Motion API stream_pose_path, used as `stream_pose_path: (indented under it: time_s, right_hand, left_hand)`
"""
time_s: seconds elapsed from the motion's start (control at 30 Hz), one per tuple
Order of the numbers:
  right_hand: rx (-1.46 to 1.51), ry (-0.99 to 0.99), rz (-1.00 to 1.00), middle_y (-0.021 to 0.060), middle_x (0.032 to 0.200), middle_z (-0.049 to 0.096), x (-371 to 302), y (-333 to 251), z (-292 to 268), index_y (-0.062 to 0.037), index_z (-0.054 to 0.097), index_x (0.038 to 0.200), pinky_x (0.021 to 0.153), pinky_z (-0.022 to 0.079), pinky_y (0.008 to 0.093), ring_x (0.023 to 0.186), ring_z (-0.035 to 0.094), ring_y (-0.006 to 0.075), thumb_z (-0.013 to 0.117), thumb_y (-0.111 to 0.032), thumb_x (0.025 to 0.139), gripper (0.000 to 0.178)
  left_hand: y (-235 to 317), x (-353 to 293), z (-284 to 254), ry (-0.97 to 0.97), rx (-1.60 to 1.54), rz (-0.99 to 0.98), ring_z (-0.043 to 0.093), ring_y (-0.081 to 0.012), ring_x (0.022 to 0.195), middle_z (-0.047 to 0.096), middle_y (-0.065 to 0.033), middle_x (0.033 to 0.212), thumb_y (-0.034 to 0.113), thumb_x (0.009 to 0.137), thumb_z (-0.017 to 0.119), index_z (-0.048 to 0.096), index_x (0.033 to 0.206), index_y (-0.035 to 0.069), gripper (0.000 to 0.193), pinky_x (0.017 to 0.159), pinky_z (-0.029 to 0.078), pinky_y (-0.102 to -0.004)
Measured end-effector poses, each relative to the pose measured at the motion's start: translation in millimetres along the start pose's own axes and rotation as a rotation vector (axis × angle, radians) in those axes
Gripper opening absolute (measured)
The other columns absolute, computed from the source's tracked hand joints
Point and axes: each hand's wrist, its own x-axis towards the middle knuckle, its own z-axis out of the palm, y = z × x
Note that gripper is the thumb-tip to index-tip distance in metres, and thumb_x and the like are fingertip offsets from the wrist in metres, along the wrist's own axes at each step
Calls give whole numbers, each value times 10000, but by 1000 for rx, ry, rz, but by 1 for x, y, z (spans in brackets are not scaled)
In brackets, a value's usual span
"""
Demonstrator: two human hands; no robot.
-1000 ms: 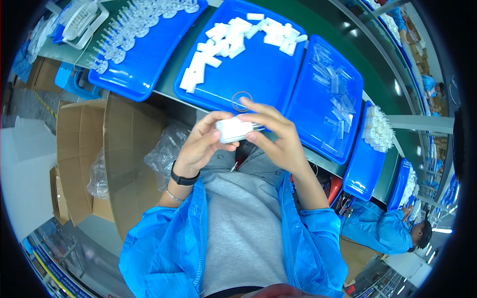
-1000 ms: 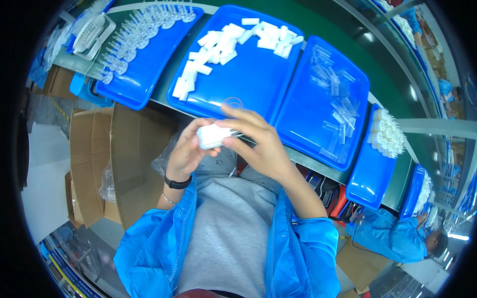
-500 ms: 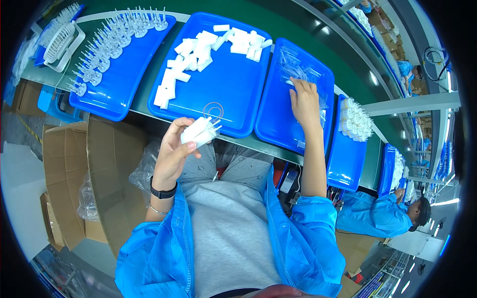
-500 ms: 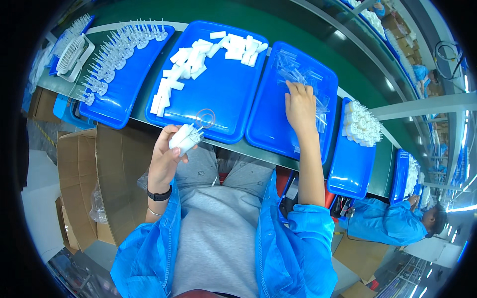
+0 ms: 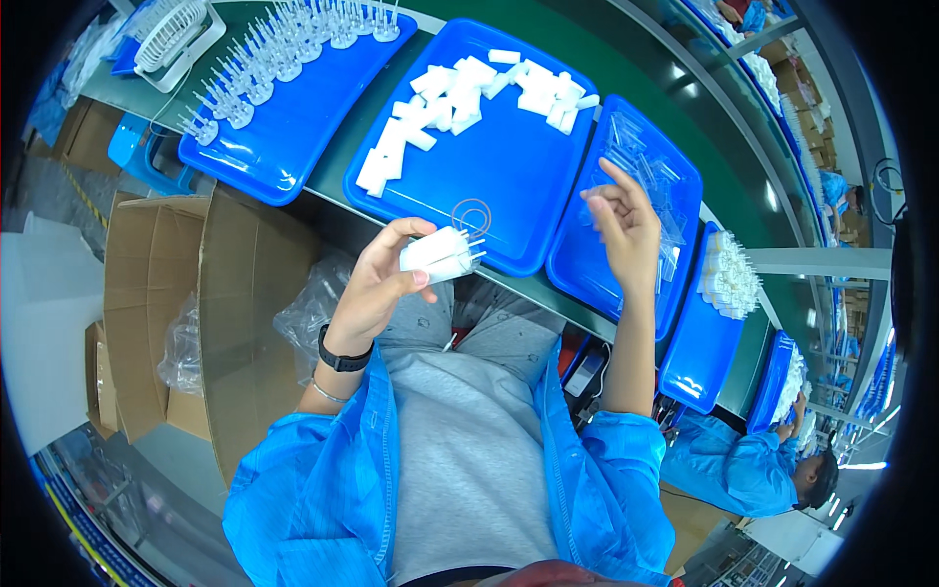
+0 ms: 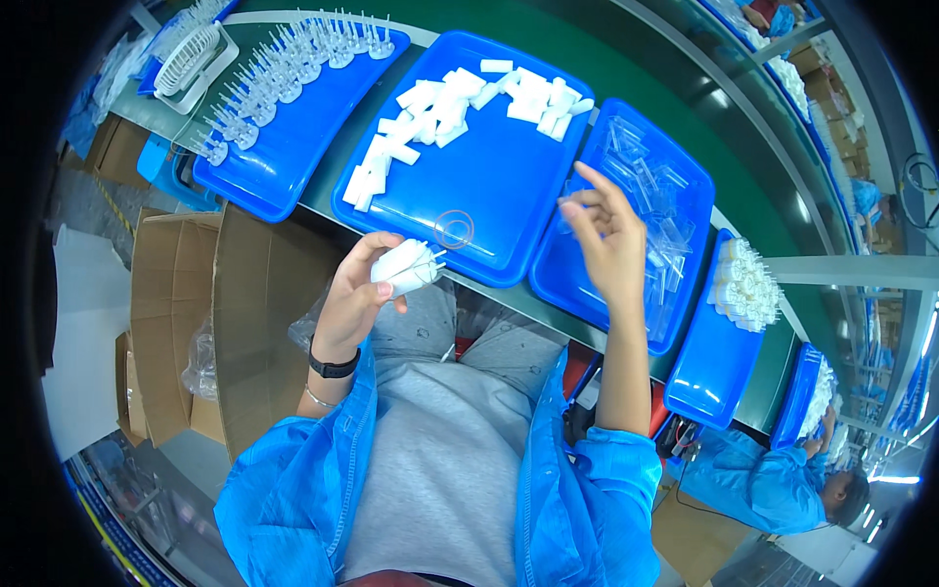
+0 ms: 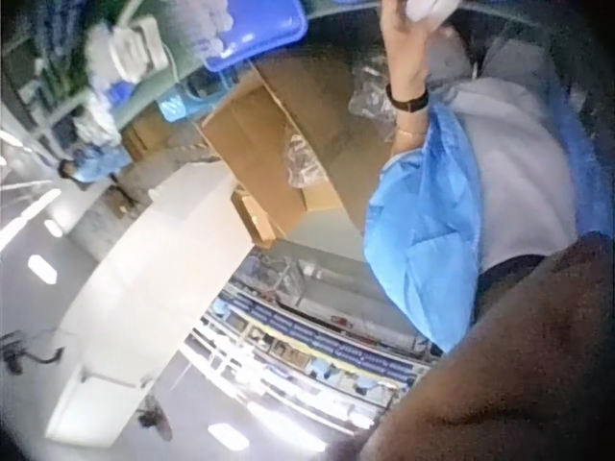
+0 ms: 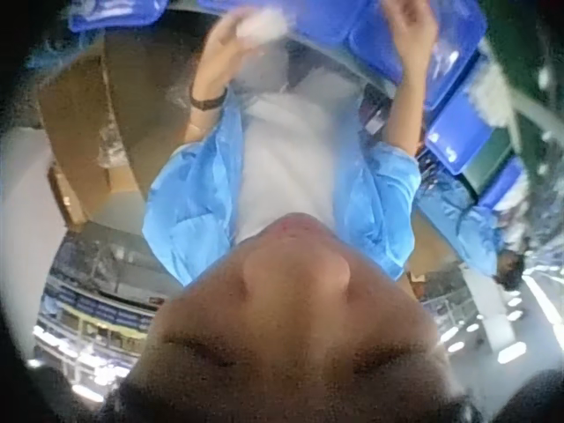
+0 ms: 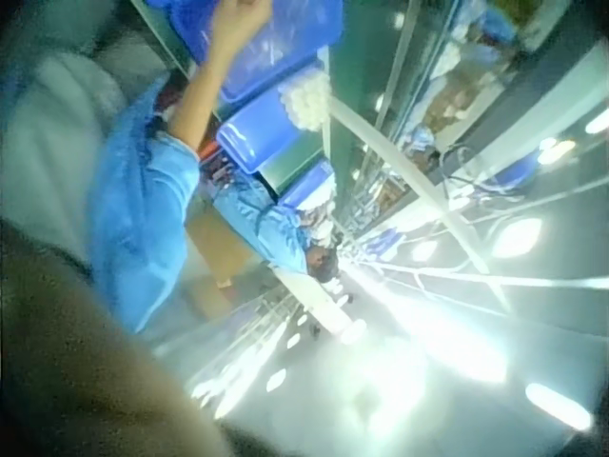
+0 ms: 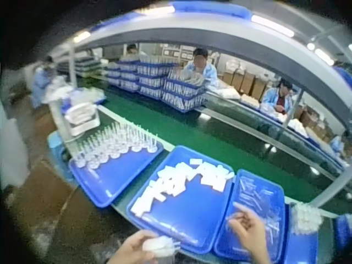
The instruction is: The person assembles small white plastic components by hand, inserting pins into the parts and securing them together.
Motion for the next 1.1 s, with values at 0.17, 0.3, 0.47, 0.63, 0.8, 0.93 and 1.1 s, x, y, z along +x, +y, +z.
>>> stream_pose_path:
  time_s: [0.17, 0.3, 0.47, 0.63, 0.8, 0.93, 1.1]
  right_hand:
    - [553, -212, -36, 191, 1042, 658, -31, -40, 38, 30, 528, 1121, 709, 541, 279, 852, 668, 196, 656, 41, 813, 334]
    - [574, -275, -53, 179, 1045, 669, -35, -37, 54, 1, 532, 1090, 791, 511, 297, 939, 657, 195, 687, 36, 789, 340]
    - [340, -320, -112, 120, 1042, 687, -40, -38, 63, -21, 582, 1035, 811, 485, 281, 982, 647, 162, 730, -19, 768, 306]
    - [307, -313, -197, 132, 1016, 675, -50, -46, 68, -25, 590, 1029, 850, 503, 316, 1001, 640, 200, 729, 14, 736, 326]
    - [124, -338, -376, 152, 1021, 639, -50, -42, 66, -13, 583, 1016, 869, 548, 348, 1018, 635, 240, 718, 63, 706, 346]
    - [92, -320, -390, 151, 1023, 636, -50, -40, 66, -16, 581, 1015, 856, 549, 347, 985, 652, 247, 729, 54, 697, 357]
    - [78, -276, -324, 149, 1023, 638, -55, -38, 63, -20, 581, 1009, 851, 542, 342, 949, 668, 250, 736, 53, 691, 362]
  left_hand:
    - [3, -3, 5, -2, 9, 1, 581, -161, 989, 503, -85, 1150, 41, 785, 652, 490, 1220, 23, 465, 693, 577, -266]
    - [5, -2, 9, -20, 33, -1, 584, -157, 980, 497, -82, 1146, 33, 795, 654, 489, 1218, 22, 455, 700, 578, -266]
    - [1, -3, 11, 4, 81, 12, 580, -152, 972, 496, -76, 1139, 3, 809, 647, 502, 1199, 21, 416, 698, 579, -270]
    - [-3, -1, 9, -26, 266, 157, 560, -156, 998, 496, -85, 1118, 2, 824, 661, 566, 1114, 3, 306, 716, 586, -263]
    - [4, -2, 13, -39, 298, 140, 547, -159, 1021, 497, -88, 1111, 41, 844, 653, 581, 1087, 0, 257, 747, 592, -272]
    - [2, -2, 12, -70, 279, 102, 544, -154, 1027, 501, -67, 1101, 81, 870, 634, 576, 1087, 5, 237, 777, 585, -287]
    - [-2, -2, 12, -71, 252, 83, 539, -145, 1033, 510, -54, 1116, 108, 894, 614, 565, 1092, 29, 219, 848, 507, -283]
